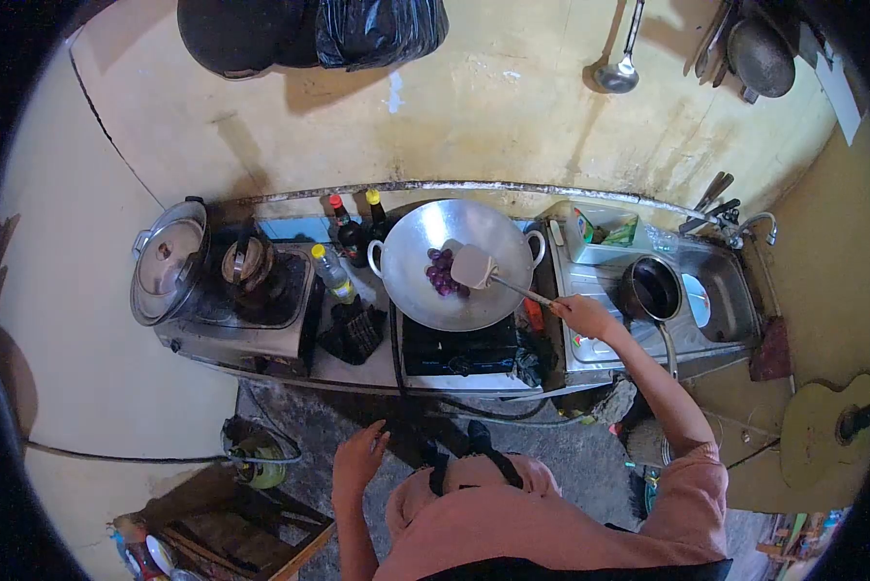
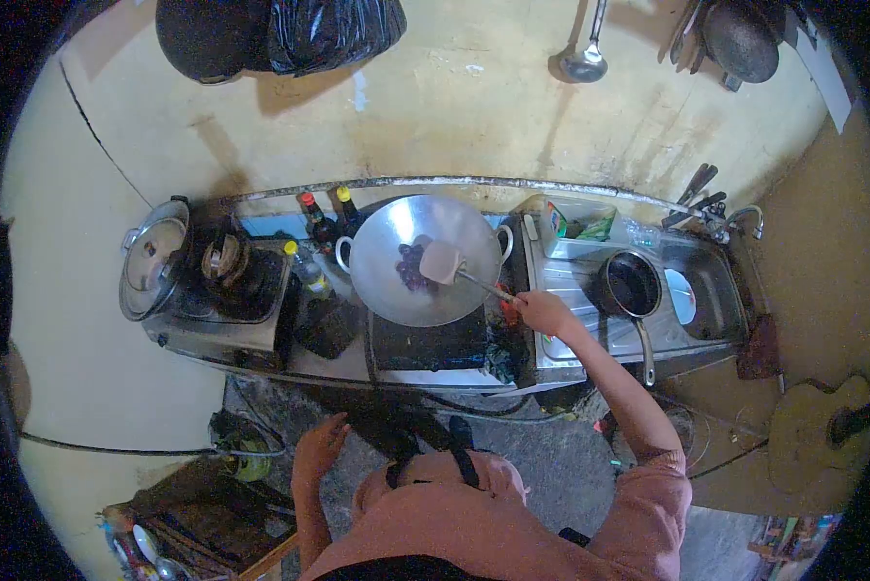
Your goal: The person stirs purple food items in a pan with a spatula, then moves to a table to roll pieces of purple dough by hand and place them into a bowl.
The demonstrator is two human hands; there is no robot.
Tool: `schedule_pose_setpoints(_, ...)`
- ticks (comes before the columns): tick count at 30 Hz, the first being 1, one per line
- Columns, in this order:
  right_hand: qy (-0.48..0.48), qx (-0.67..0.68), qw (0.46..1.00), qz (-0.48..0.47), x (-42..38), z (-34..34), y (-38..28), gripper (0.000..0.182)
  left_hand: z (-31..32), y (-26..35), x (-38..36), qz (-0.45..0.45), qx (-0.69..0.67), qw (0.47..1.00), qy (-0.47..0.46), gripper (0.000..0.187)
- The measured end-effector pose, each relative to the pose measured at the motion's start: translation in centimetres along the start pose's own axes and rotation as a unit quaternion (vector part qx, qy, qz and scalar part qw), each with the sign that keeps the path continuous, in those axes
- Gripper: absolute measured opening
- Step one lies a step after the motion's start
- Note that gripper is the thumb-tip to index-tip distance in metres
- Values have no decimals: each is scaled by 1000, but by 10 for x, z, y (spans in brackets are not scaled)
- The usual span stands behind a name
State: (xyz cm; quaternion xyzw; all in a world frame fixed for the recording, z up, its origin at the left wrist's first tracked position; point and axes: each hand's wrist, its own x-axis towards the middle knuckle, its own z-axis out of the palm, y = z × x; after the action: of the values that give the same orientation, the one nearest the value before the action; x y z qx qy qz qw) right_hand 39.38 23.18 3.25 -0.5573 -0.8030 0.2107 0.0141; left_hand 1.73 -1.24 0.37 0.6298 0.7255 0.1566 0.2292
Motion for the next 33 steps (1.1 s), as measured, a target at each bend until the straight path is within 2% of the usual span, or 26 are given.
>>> schedule_pose_setpoints(2, 30, -2, 999, -31, 1, 5, 9, 34, 1, -3, 0, 1, 4, 1000, -4, 31)
schedule_pose_setpoints(5, -56, 103, 991, 59, -6, -16, -11, 33, 6, -8, -1, 15, 7, 1000, 2, 31)
schedule_pose_setpoints(8, -136, 304, 932, 141, -5, -13, 0, 28, 5, -7, 0, 6, 5, 1000, -6, 31)
schedule_pose_setpoints(11, -159, 399, 880, 202, -4, -21, -3, 22, 2, -5, 0, 12, -5, 1000, 5, 31)
schedule_pose_setpoints(14, -203, 503, 811, 218, 9, -19, 19, 22, -4, 3, 1, -9, 2, 1000, -12, 30)
schedule_pose_setpoints(17, -183, 502, 812, 236, 17, -25, 19, 25, 2, -6, 0, -5, -14, 1000, -2, 30)
schedule_pose_setpoints(23, -188, 518, 819, 160, 34, 1, 15, 27, 2, -4, 2, 2, 3, 1000, -14, 30)
schedule_pose_setpoints(26, -188, 399, 885, 149, 36, 6, -4, 28, -7, 3, 0, -11, -17, 1000, -19, 30)
schedule_pose_setpoints(29, -183, 517, 825, 138, 42, 45, 21, 29, 1, -7, -2, 16, 4, 1000, 16, 30)
schedule_pose_setpoints(32, -162, 366, 904, 148, 37, 16, -10, 30, -1, -3, -4, -1, 14, 1000, -3, 30)
schedule_pose_setpoints(33, -154, 344, 916, 138, 37, 10, -10, 30, -2, -3, -4, -1, 12, 1000, -4, 30)
